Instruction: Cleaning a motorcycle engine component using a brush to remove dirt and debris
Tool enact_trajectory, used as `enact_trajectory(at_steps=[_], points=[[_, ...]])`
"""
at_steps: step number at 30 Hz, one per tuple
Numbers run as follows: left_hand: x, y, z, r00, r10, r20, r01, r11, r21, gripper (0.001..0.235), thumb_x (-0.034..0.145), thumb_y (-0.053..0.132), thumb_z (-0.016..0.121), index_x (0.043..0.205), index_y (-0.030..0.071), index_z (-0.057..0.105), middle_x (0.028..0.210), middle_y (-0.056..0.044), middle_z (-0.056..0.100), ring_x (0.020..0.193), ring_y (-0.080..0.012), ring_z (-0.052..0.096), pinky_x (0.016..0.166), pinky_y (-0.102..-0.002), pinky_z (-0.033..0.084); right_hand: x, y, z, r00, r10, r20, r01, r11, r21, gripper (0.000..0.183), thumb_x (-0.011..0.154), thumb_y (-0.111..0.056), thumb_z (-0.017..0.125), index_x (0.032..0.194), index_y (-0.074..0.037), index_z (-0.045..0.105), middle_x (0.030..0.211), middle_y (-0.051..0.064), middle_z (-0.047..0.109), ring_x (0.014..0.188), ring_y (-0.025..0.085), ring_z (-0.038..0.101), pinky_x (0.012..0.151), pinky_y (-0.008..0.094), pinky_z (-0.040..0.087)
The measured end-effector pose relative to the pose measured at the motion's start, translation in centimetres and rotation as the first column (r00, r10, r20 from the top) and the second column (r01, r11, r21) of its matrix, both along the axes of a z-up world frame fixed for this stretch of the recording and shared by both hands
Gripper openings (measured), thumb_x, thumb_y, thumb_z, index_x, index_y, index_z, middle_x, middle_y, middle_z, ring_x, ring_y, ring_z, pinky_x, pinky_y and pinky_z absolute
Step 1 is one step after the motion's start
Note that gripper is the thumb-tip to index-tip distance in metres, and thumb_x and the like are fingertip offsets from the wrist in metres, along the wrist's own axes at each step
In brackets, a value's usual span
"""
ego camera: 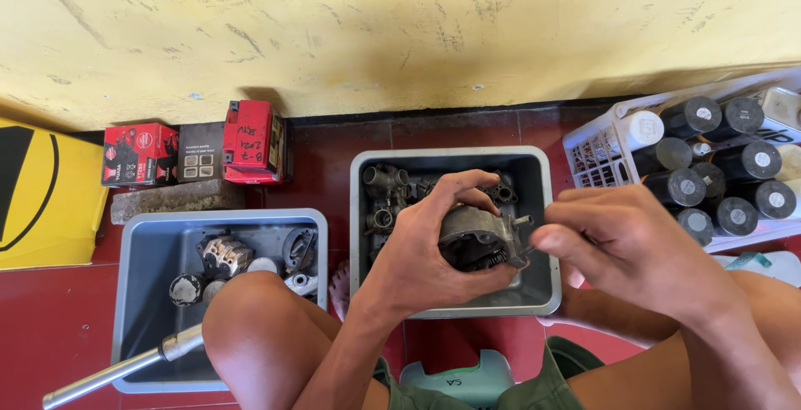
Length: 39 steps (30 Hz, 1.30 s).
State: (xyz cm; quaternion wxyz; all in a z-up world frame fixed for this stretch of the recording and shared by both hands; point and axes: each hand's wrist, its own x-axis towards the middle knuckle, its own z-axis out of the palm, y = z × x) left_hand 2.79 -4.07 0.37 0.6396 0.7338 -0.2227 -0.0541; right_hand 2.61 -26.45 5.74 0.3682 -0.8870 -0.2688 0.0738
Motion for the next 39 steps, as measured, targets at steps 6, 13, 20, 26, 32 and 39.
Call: enact_trajectory(at_steps=[6, 13, 20, 26, 32, 39], points=[[0.0, -0.1, 0.0, 1.000, 0.010, -0.003, -0.010, 1.000, 0.030, 0.076, 0.069, 0.023, 0.086, 0.136, 0.016, 0.051, 0.107, -0.005, 0.071, 0.093, -0.0132, 0.070, 0.092, -0.025, 0.053, -0.2, -0.5, 0.4, 0.999, -0.007, -0.047, 0.007, 1.000, -0.015, 0.009, 0.094, -0.018, 0.068, 0.088, -0.012, 0.068, 0.060, -0.002, 0.056, 0.048, 0.012, 0.047, 0.047, 0.028, 0.038], [-0.1, -0.4, -0.3, 1.000, 0.001, 0.020, -0.001, 1.000, 0.007, 0.071, 0.073, 0.022, 0.086, 0.135, 0.015, 0.052, 0.105, -0.005, 0.070, 0.091, -0.0128, 0.069, 0.089, -0.025, 0.054, 0.0, -0.9, 1.1, 0.986, -0.062, -0.152, 0.049, 0.995, -0.085, 0.044, 0.100, -0.036, 0.053, 0.062, -0.016, 0.062, 0.047, -0.007, 0.069, 0.044, 0.006, 0.067, 0.050, 0.024, 0.050], [0.0, -0.4, -0.5, 1.000, 0.018, 0.022, -0.019, 0.998, 0.057, 0.073, 0.070, 0.025, 0.087, 0.134, 0.017, 0.053, 0.104, -0.003, 0.071, 0.090, -0.0126, 0.069, 0.090, -0.025, 0.053, 0.0, -1.0, 0.4, 0.965, -0.087, -0.247, 0.047, 0.986, -0.163, 0.043, 0.101, -0.041, 0.052, 0.067, -0.016, 0.057, 0.045, -0.002, 0.064, 0.041, 0.010, 0.066, 0.049, 0.027, 0.047], [0.1, -0.3, -0.4, 0.999, 0.012, 0.032, -0.014, 0.999, 0.048, 0.074, 0.070, 0.025, 0.088, 0.135, 0.016, 0.052, 0.103, -0.003, 0.071, 0.090, -0.0130, 0.070, 0.090, -0.026, 0.054, -0.2, -0.8, 1.0, 0.984, -0.023, -0.174, 0.018, 0.999, -0.031, 0.016, 0.096, -0.028, 0.062, 0.094, -0.013, 0.066, 0.050, -0.001, 0.070, 0.043, 0.009, 0.068, 0.049, 0.026, 0.052], [0.0, -0.4, -0.6, 1.000, 0.014, 0.020, -0.014, 1.000, 0.015, 0.073, 0.071, 0.024, 0.088, 0.134, 0.016, 0.052, 0.103, -0.004, 0.071, 0.088, -0.0122, 0.069, 0.088, -0.025, 0.054, -0.1, -1.2, 1.3, 0.988, -0.030, -0.149, 0.029, 1.000, -0.007, 0.021, 0.095, -0.032, 0.059, 0.089, -0.013, 0.067, 0.053, -0.006, 0.076, 0.045, 0.005, 0.075, 0.050, 0.021, 0.060], [0.2, -0.5, -0.6, 1.000, 0.004, -0.016, -0.004, 1.000, 0.026, 0.074, 0.070, 0.024, 0.088, 0.135, 0.019, 0.052, 0.103, -0.003, 0.072, 0.086, -0.0111, 0.068, 0.088, -0.024, 0.054, 0.0, -0.6, 1.6, 0.989, -0.089, -0.115, 0.078, 0.992, -0.100, 0.047, 0.102, -0.041, 0.044, 0.067, -0.018, 0.065, 0.047, -0.007, 0.073, 0.041, 0.005, 0.073, 0.049, 0.022, 0.056]])
